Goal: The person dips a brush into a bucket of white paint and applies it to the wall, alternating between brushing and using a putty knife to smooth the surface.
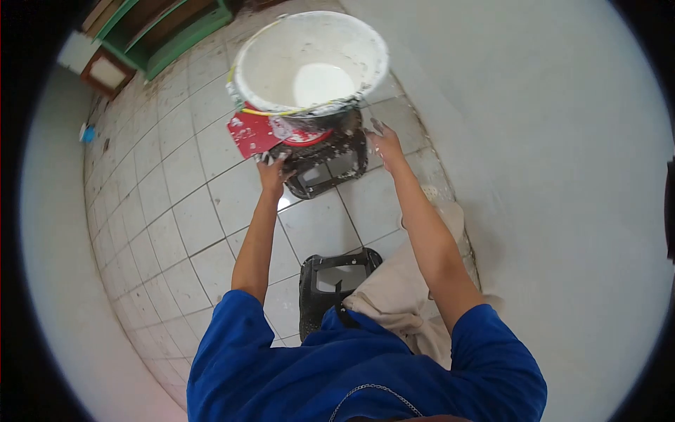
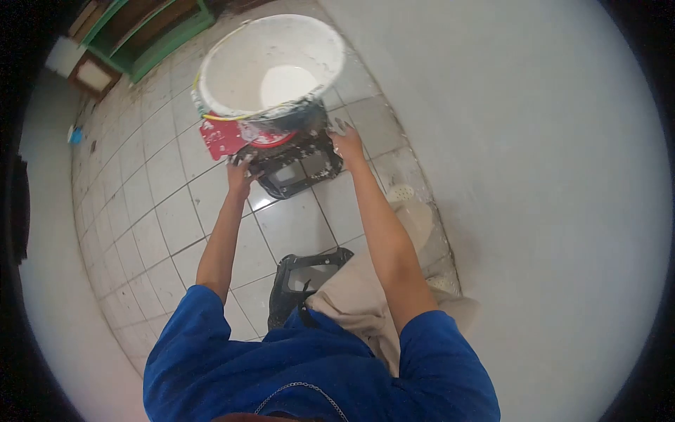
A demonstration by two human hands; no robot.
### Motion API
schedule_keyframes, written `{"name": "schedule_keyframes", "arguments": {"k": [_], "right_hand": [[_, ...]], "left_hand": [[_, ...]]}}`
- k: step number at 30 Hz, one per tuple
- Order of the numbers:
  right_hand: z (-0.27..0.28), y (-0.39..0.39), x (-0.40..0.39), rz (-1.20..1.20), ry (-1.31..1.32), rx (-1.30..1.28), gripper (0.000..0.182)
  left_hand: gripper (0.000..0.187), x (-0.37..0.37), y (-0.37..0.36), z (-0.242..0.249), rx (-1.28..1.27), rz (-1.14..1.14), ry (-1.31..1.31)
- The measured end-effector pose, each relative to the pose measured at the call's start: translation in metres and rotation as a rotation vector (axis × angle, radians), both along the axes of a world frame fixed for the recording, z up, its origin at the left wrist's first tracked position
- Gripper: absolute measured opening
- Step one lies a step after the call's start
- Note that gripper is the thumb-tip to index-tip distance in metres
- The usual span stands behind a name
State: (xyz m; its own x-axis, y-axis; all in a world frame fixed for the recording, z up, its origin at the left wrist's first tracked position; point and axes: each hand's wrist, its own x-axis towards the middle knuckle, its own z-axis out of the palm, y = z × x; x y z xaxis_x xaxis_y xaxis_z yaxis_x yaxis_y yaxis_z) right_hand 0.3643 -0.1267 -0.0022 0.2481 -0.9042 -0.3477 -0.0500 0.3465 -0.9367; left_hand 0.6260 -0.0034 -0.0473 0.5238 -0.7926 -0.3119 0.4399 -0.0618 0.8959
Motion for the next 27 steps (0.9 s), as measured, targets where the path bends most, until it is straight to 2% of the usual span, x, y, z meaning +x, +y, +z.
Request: {"name": "schedule_keyframes", "arguments": {"k": [2, 4, 5, 8, 11, 14, 16, 18, 20, 21, 22, 23, 25, 27], "right_hand": [[0.030, 0.023, -0.041, -0.092, 0.018, -0.116, 0.043], [0.058, 0.061, -0.093, -0.229, 0.019, -0.264, 0.038], [0.066, 0.083, -0.116, -0.375, -0.080, -0.247, 0.031], [0.068, 0.150, -0.205, -0.743, -0.042, -0.230, 0.025], [0.029, 0.224, -0.269, -0.974, -0.111, -0.133, 0.021], [-0.020, 0.296, -0.281, -0.986, 0.032, 0.138, 0.021], [-0.102, 0.334, -0.270, -0.834, -0.047, 0.183, 0.023], [-0.138, 0.350, -0.247, -0.435, 0.132, 0.539, 0.022], [-0.177, 0.354, -0.226, 0.157, 0.203, 0.558, 0.039], [-0.149, 0.354, -0.222, 0.376, 0.277, 0.423, 0.042], [-0.157, 0.353, -0.215, 0.570, 0.326, 0.270, 0.043], [-0.163, 0.353, -0.209, 0.736, 0.365, 0.095, 0.046], [-0.192, 0.354, -0.202, 0.813, 0.316, 0.187, 0.048], [-0.190, 0.369, -0.200, 0.634, 0.230, 0.157, 0.040]], "left_hand": [[0.046, -0.024, 0.009, 0.000, 0.059, 0.149, 0.099], [0.042, -0.059, 0.022, 0.002, 0.092, 0.154, 0.143], [0.040, -0.072, 0.030, 0.003, 0.109, 0.161, 0.164], [0.046, -0.143, 0.052, 0.031, -0.064, -0.163, 0.025], [0.033, -0.217, 0.066, 0.094, -0.212, -0.452, -0.099], [0.027, -0.296, 0.076, 0.120, -0.372, -0.807, -0.331], [0.029, -0.347, 0.088, 0.124, -0.378, -1.178, -0.509], [0.032, -0.393, 0.095, 0.111, -0.296, -1.519, -0.620], [0.035, -0.430, 0.095, 0.082, -0.213, -1.707, -0.735], [0.036, -0.449, 0.094, 0.072, -0.169, -1.765, -0.836], [0.037, -0.463, 0.091, 0.061, -0.125, -1.815, -0.936], [0.041, -0.472, 0.091, 0.049, -0.180, -1.812, -0.920], [0.048, -0.481, 0.088, 0.025, -0.295, -1.783, -0.883], [0.047, -0.478, 0.081, 0.012, -0.300, -1.806, -0.784]]}}
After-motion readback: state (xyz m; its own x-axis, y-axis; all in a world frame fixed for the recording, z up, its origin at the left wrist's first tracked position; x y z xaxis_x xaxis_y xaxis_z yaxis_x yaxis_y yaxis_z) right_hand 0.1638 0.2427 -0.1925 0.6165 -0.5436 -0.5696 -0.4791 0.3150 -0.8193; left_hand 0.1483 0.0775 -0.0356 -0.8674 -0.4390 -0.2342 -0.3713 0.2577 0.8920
